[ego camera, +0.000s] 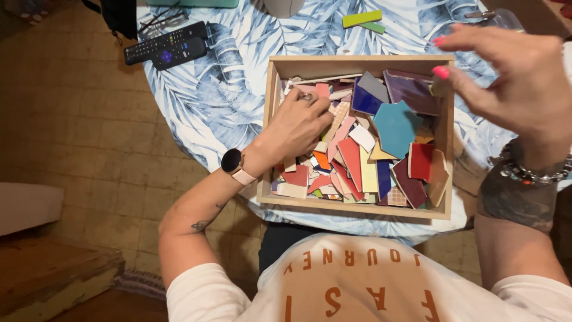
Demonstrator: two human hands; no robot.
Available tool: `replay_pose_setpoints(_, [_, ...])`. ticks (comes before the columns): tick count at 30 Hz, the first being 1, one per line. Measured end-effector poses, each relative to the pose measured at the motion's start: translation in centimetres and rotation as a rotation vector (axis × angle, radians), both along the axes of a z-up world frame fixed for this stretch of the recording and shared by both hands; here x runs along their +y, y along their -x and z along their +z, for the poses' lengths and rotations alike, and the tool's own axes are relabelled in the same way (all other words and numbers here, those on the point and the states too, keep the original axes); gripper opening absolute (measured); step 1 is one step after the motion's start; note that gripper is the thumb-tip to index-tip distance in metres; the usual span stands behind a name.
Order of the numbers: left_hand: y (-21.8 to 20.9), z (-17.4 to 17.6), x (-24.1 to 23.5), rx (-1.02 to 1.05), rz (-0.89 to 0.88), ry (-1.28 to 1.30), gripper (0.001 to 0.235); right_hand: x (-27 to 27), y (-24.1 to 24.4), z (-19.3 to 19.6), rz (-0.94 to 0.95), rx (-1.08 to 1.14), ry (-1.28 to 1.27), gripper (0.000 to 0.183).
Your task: The person sorts colorful paper pieces from a wooden box, picking them up one by one, briefly inspecting them, and placing them on the table. The person continues to rummage through the box and handle individual pieces throughout the clip.
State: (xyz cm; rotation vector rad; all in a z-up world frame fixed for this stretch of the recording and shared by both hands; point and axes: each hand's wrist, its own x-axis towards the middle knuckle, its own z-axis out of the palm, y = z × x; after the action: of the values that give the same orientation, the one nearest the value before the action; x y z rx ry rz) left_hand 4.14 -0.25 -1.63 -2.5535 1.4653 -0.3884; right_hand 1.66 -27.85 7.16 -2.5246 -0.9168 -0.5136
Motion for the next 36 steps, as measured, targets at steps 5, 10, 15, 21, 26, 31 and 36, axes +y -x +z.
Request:
replay_pose_setpoints(5, [-0.2,-1.1,-0.2,0.022,0.061,-0.030,0.017,1.6,-0.6,-0.3,0.089,0.093,0.068,0.029])
replay_pose_setpoints(10, [0.0,-2.6,-0.2,-0.004,0.135,-0.059,0.011,2.6,-0.4,-1.1,0.212,0.244,0.060,0.035])
replay_pose_setpoints(15, [0.4,-1.7,0.3,0.053,0.379,0.039,0.037,3.0,-0.1,-1.1,0.226,0.309,0.094,0.036])
replay_pose_setpoints(21, [-0.2,-0.8,1.2,0.458,0.529,0.361,0.041,2.9,-0.5,-1.7,0.220,0.329,0.135,0.037])
replay_pose_setpoints(26, [-0.1,1.6,1.9,0.530,0.503,0.388,0.036,3.1,-0.5,-1.7,0.210,0.336,0.131,0.036])
replay_pose_setpoints(31, [-0.4,-0.4,1.8,0.417,0.431,0.231,0.022,3.2,-0.6,-1.7,0.210,0.370,0.144,0.037])
replay_pose_setpoints(36, [-0.6,-2.0,0.9,0.059,0.237,-0.034,0.014,3.2,-0.5,-1.5,0.201,0.380,0.147,0.037])
